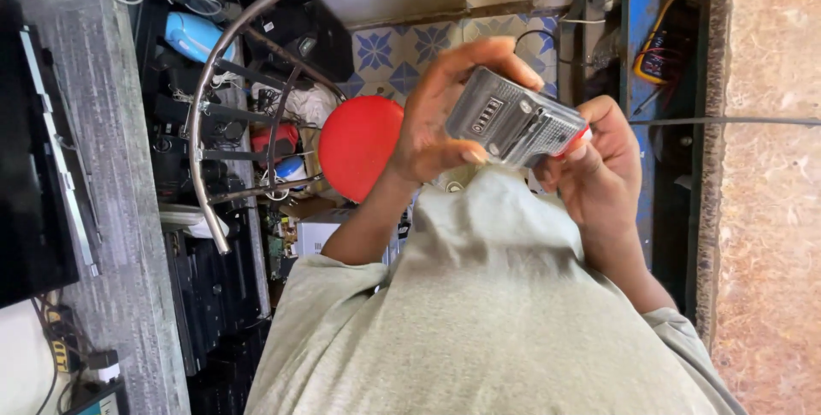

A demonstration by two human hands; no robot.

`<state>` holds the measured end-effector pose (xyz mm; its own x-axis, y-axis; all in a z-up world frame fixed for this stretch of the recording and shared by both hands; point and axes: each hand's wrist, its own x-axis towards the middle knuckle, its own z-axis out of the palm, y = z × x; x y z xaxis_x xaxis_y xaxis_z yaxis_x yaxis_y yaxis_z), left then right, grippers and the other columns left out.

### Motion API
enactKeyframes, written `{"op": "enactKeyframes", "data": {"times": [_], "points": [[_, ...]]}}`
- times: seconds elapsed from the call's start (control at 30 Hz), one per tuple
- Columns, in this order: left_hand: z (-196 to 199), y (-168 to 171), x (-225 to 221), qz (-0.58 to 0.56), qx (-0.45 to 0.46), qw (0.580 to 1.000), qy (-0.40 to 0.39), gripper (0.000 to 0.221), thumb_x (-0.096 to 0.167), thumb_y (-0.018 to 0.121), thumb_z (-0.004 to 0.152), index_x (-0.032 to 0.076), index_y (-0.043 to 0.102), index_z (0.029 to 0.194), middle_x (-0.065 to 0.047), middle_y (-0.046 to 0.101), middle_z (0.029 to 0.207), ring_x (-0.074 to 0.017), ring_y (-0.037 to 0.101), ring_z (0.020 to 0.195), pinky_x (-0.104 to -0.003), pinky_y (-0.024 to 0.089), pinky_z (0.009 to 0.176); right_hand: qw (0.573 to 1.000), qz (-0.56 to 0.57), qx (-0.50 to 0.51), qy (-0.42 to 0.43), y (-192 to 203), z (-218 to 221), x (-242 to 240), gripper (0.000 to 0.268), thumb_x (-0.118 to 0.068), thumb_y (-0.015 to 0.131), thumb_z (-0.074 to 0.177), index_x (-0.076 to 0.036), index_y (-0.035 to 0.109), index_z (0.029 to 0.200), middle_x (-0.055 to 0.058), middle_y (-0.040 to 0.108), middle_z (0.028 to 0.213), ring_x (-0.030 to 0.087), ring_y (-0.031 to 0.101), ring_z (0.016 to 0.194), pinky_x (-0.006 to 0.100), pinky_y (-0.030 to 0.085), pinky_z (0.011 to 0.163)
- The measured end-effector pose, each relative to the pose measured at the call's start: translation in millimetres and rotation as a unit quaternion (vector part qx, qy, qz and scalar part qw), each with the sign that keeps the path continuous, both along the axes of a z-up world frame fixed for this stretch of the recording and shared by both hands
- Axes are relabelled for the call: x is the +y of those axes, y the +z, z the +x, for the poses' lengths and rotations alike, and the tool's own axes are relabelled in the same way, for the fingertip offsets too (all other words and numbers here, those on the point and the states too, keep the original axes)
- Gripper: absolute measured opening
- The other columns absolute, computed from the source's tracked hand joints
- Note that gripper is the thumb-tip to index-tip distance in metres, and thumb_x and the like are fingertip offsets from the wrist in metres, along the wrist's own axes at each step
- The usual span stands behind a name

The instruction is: Reassembling the internal components of a smartphone using a precision screwdriver at a repair bench.

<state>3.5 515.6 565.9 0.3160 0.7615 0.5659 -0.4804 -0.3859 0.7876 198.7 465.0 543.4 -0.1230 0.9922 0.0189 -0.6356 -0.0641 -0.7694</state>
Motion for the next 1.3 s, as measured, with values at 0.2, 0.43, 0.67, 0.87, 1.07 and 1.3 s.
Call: {"op": "enactKeyframes", "data": {"times": [0.2,0.43,0.67,0.87,1.07,1.3], "points": [[43,11,-17,-0.178,-0.247,0.952,0.019,0.052,0.032,0.064,0.107,0.004,0.051,0.149,-0.01,0.06,0.119,-0.0265,0.064,0.113,-0.043,0.056,0.105,0.999,0.044,-0.03,0.0,13,-7,-12,0.032,-0.032,0.071,0.099,-0.013,0.045,0.102,0.004,0.046,0.067,0.009,0.04,0.055,0.023,0.031,0.05],[45,41,-19,-0.208,-0.31,0.922,0.103,0.024,0.026,0.06,0.104,0.003,0.06,0.112,-0.009,0.056,0.104,-0.0215,0.058,0.099,-0.042,0.055,0.094,0.996,0.047,0.063,0.047,10,-2,-18,0.028,-0.028,0.059,0.109,-0.002,0.062,0.118,0.013,0.05,0.076,0.021,0.044,0.064,0.027,0.037,0.055],[47,52,-24,-0.2,-0.334,0.919,0.061,0.02,0.026,0.057,0.106,0.006,0.06,0.111,-0.008,0.059,0.103,-0.0236,0.06,0.096,-0.038,0.051,0.091,0.996,0.068,0.035,0.047,25,-4,-22,0.043,-0.023,0.059,0.104,0.004,0.059,0.138,0.013,0.047,0.089,0.023,0.047,0.07,0.03,0.041,0.061],[49,65,-24,-0.197,-0.322,0.925,0.049,0.022,0.028,0.055,0.106,0.007,0.058,0.11,-0.01,0.059,0.096,-0.0268,0.063,0.089,-0.038,0.049,0.084,0.99,0.109,-0.072,-0.05,33,-12,-20,0.022,-0.017,0.07,0.098,-0.006,0.054,0.109,0.011,0.055,0.094,0.022,0.059,0.059,0.028,0.05,0.052],[57,76,-21,-0.174,-0.335,0.926,0.026,0.031,0.036,0.046,0.111,0.009,0.061,0.108,-0.01,0.06,0.089,-0.0264,0.062,0.081,-0.038,0.049,0.075,0.977,0.111,-0.176,-0.047,41,-11,-19,0.032,-0.033,0.067,0.098,-0.008,0.047,0.092,0.015,0.058,0.063,0.019,0.054,0.044,0.028,0.041,0.046],[61,84,-20,-0.212,-0.319,0.923,-0.033,0.053,0.053,0.04,0.108,0.004,0.061,0.104,-0.014,0.061,0.084,-0.0284,0.061,0.074,-0.038,0.05,0.07,0.968,0.134,-0.206,-0.043,39,-5,-21,0.033,-0.033,0.066,0.098,-0.006,0.048,0.09,0.016,0.057,0.059,0.019,0.055,0.045,0.03,0.043,0.052]]}}
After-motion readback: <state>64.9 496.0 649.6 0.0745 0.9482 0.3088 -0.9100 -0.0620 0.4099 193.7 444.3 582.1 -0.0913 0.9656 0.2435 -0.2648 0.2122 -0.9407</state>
